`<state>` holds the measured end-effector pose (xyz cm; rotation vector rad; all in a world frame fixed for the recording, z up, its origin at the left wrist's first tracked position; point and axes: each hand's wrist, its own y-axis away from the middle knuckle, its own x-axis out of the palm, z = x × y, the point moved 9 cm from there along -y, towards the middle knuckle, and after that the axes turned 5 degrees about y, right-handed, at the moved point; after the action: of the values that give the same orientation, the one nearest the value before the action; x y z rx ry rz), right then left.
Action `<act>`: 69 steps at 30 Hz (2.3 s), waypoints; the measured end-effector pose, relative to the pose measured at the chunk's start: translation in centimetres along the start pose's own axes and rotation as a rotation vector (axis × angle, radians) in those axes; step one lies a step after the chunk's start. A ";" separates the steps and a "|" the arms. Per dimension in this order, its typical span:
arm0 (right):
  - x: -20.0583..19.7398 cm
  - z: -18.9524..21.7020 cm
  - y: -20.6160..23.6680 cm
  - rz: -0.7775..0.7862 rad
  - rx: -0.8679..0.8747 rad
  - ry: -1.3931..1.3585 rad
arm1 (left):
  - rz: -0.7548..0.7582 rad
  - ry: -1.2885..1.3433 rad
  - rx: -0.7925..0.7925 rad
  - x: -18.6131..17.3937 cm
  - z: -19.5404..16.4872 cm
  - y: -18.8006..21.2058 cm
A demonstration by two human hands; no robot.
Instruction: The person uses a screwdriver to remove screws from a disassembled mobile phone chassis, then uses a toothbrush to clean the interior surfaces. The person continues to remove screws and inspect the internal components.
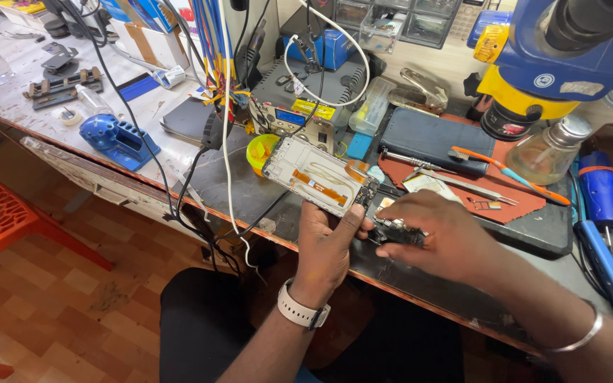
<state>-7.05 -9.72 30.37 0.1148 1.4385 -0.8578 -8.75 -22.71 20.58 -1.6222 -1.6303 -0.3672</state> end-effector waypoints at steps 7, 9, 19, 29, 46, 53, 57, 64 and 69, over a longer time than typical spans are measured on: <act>0.5 -0.9 0.6 -0.038 0.160 -0.001 | 0.009 -0.034 -0.002 0.4 -0.1 0.0; -0.3 -2.2 1.2 -0.101 0.296 -0.080 | 0.004 -0.025 0.018 0.6 -0.4 -0.1; -4.9 1.8 1.5 -0.536 0.107 0.227 | 0.149 -0.159 -0.065 2.5 0.0 0.6; -2.6 0.9 0.5 -0.229 0.026 -0.055 | 0.205 -0.096 0.017 2.2 0.1 0.5; -2.4 0.1 0.7 -0.271 0.087 0.099 | 0.226 -0.107 -0.053 1.7 0.9 0.7; -1.0 -3.6 1.5 -0.147 0.421 -0.108 | 0.210 -0.120 -0.048 1.7 1.1 0.8; -0.9 -6.2 1.8 -0.195 0.501 -0.384 | 0.189 -0.149 -0.096 2.0 1.1 0.6; 1.8 -8.7 2.5 -0.054 0.597 -0.662 | 0.237 -0.171 -0.154 3.1 0.7 0.7; 2.3 -8.2 2.3 -0.008 0.576 -0.807 | 0.178 -0.173 -0.189 2.5 1.1 0.3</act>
<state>-12.61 -4.60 25.84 0.1694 0.4207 -1.1355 -8.46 -20.15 21.56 -1.9732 -1.5999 -0.3035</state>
